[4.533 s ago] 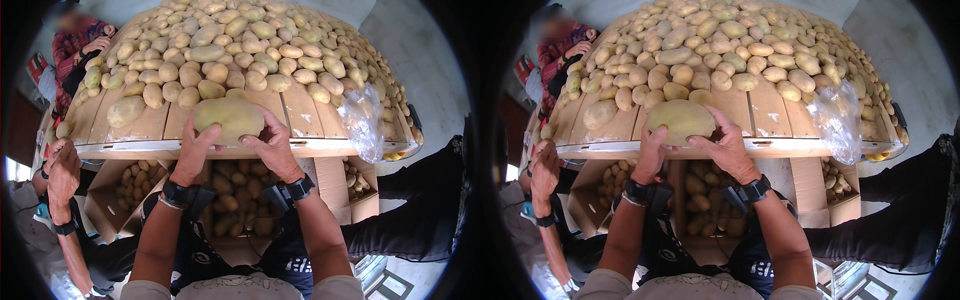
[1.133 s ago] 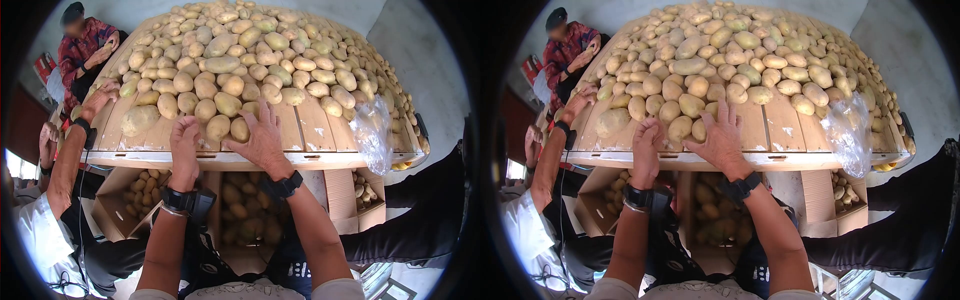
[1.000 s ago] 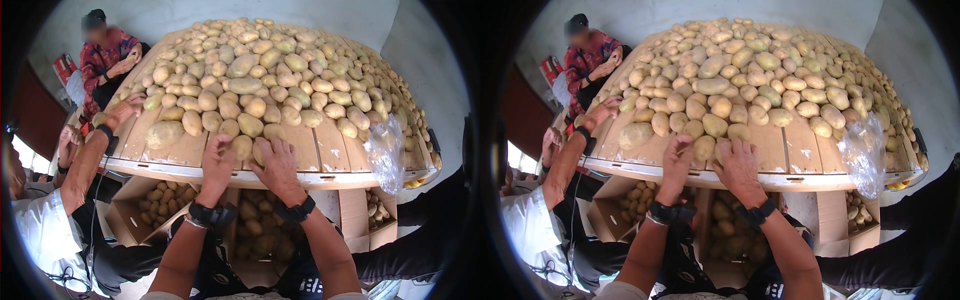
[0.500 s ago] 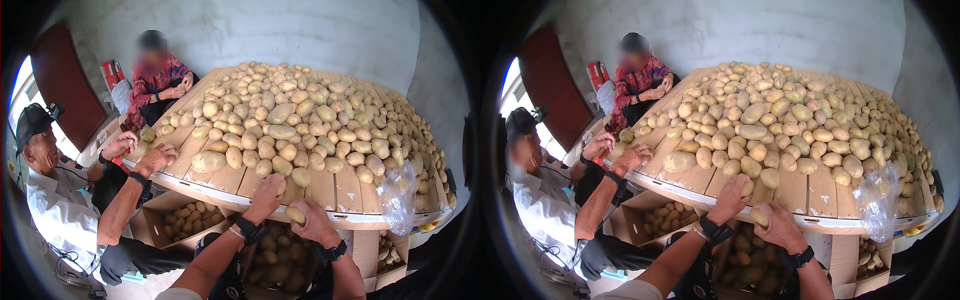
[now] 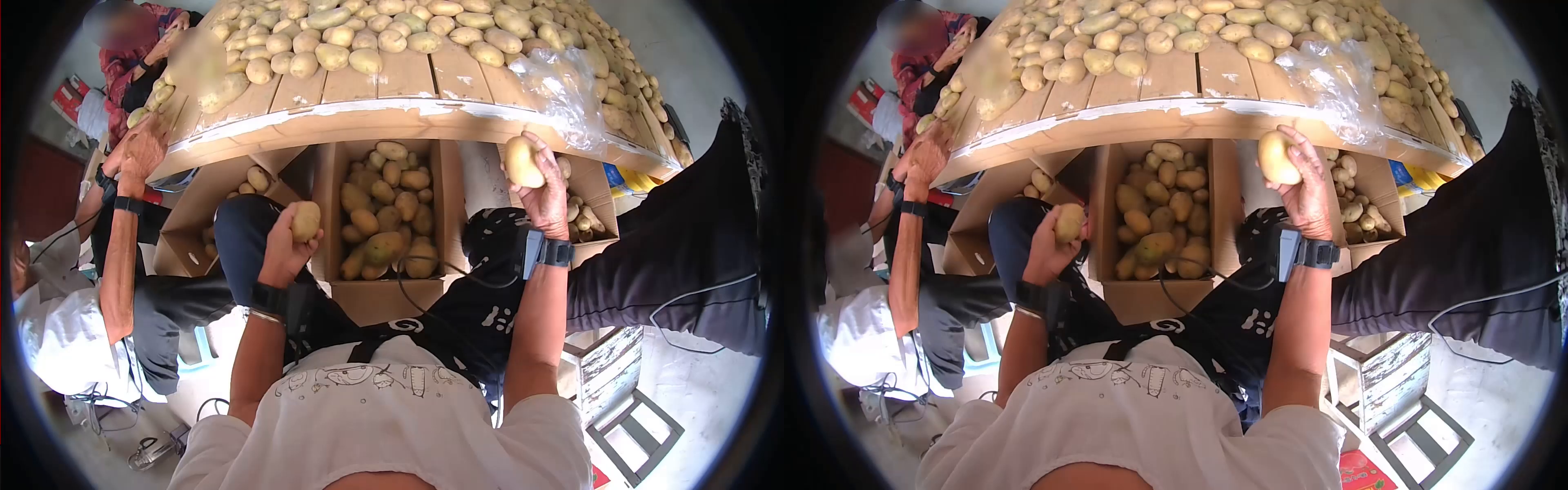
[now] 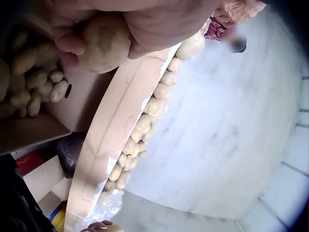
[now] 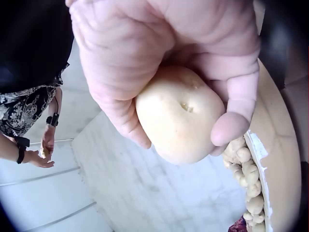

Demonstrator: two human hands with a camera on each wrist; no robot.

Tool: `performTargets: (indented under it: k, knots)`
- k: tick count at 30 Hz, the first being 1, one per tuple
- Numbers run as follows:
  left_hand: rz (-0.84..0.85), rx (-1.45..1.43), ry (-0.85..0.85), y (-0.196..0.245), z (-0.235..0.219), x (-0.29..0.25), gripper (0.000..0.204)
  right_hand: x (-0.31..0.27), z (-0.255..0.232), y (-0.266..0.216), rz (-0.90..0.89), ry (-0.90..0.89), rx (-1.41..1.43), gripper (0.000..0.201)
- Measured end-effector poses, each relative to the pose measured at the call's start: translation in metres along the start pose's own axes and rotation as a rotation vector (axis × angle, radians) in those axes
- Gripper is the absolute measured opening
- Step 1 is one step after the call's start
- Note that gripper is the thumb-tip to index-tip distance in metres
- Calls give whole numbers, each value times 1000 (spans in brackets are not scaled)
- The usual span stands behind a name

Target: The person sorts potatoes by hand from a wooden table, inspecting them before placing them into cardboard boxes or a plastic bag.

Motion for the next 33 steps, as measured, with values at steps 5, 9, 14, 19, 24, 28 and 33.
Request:
performTargets:
  k: [5, 9, 14, 19, 24, 28, 33]
  knots:
    - [39, 213, -186, -19, 20, -3, 28, -8, 24, 23, 49, 35, -37, 38]
    - [11, 428, -267, -19, 41, -6, 29, -6, 45, 55, 315, 204, -541, 33]
    - [-108, 334, -221, -42, 42, -1, 44, 2, 37, 99, 311, 202, -1298, 47]
    - [176, 318, 22, -12, 52, 5, 60, 10, 32, 80, 117, 361, -1194, 52]
    - [289, 331, -319, 40, 95, -38, 31, 23, 28, 63, -123, 331, -410, 21]
    - [62, -342, -727, 59, 133, -74, 70, 24, 19, 66, 133, 264, -51, 13]
    - [146, -510, -803, 79, 148, -82, 88, 17, 77, 63, -43, 100, -435, 52]
Point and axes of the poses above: each hand's wrist, its own x-axis towards the middle knuckle, its own z-axis out of the palm, y = z × x, the point moved 4 cm from there along x, towards the middle knuckle, and after that the axes turned 12 degrees about z, right-handed, at the moved point
